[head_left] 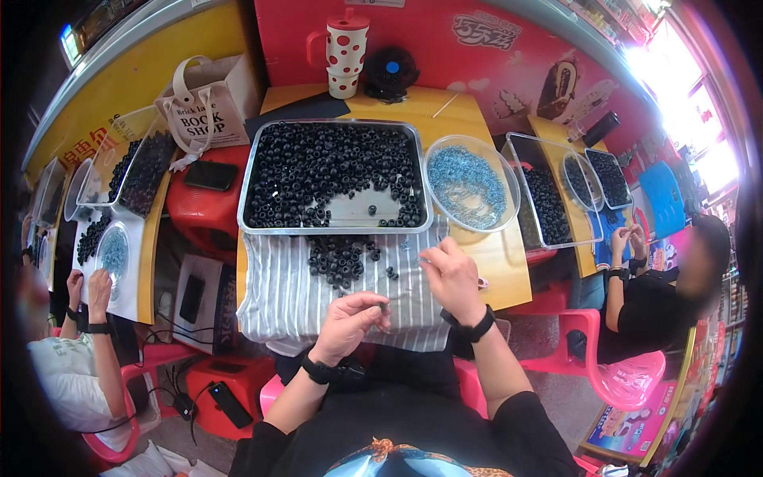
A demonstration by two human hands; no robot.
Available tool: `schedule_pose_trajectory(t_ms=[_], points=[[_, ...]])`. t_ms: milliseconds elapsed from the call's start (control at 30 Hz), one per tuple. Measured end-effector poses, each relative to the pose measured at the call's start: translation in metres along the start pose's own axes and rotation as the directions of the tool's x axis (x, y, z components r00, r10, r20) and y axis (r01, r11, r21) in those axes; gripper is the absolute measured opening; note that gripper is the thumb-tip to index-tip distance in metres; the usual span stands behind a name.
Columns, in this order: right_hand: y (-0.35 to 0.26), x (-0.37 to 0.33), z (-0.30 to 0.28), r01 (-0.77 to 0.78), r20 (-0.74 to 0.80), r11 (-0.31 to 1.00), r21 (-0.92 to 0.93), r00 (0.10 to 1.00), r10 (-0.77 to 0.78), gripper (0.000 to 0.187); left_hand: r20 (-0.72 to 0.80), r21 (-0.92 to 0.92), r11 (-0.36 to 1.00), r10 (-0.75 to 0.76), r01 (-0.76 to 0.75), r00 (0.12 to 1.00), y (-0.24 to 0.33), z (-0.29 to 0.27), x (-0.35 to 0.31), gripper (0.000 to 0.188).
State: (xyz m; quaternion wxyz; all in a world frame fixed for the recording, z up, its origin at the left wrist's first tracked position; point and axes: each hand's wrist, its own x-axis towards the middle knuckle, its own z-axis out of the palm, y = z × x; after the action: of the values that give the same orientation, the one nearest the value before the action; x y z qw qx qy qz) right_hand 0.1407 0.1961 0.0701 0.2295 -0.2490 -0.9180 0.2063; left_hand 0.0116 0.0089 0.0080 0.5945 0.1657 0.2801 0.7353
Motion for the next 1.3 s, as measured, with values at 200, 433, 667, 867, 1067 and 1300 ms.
schedule_pose_trajectory(t_ms=[200, 433, 667, 867, 1067, 1300], points=[[0.005, 0.013, 0.011, 0.102, 0.140, 0.981, -0.166, 0.987, -0.079, 0.011, 0.021, 0.010, 1.000, 0.020, -0.021, 1.000, 0.000, -0.001, 0.001, 0.022], [-0.003, 0.001, 0.014, -0.106, 0.086, 0.831, 0.546, 0.994, 0.070, 0.012, -0.014, -0.022, 1.000, -0.004, 0.004, 1.000, -0.001, -0.001, 0.000, 0.024], [-0.016, -0.018, 0.008, -0.516, 0.468, 0.046, 0.855, 0.808, 0.358, 0.010, -0.006, -0.036, 0.999, 0.009, -0.009, 1.000, -0.001, -0.002, 0.001, 0.026], [-0.042, -0.042, 0.024, -0.274, 0.232, 0.404, 0.873, 0.961, 0.151, 0.014, -0.021, -0.098, 0.995, 0.022, -0.024, 1.000, -0.005, -0.002, 0.001, 0.028], [-0.054, -0.045, 0.032, -0.217, 0.185, 0.412, 0.885, 0.976, 0.116, 0.014, 0.036, -0.028, 0.999, 0.035, -0.034, 0.999, 0.002, 0.002, -0.002, 0.026], [-0.043, -0.047, 0.034, -0.266, 0.243, 0.406, 0.875, 0.964, 0.108, 0.012, 0.052, 0.005, 1.000, 0.024, -0.024, 0.998, -0.001, -0.002, -0.002, 0.024]])
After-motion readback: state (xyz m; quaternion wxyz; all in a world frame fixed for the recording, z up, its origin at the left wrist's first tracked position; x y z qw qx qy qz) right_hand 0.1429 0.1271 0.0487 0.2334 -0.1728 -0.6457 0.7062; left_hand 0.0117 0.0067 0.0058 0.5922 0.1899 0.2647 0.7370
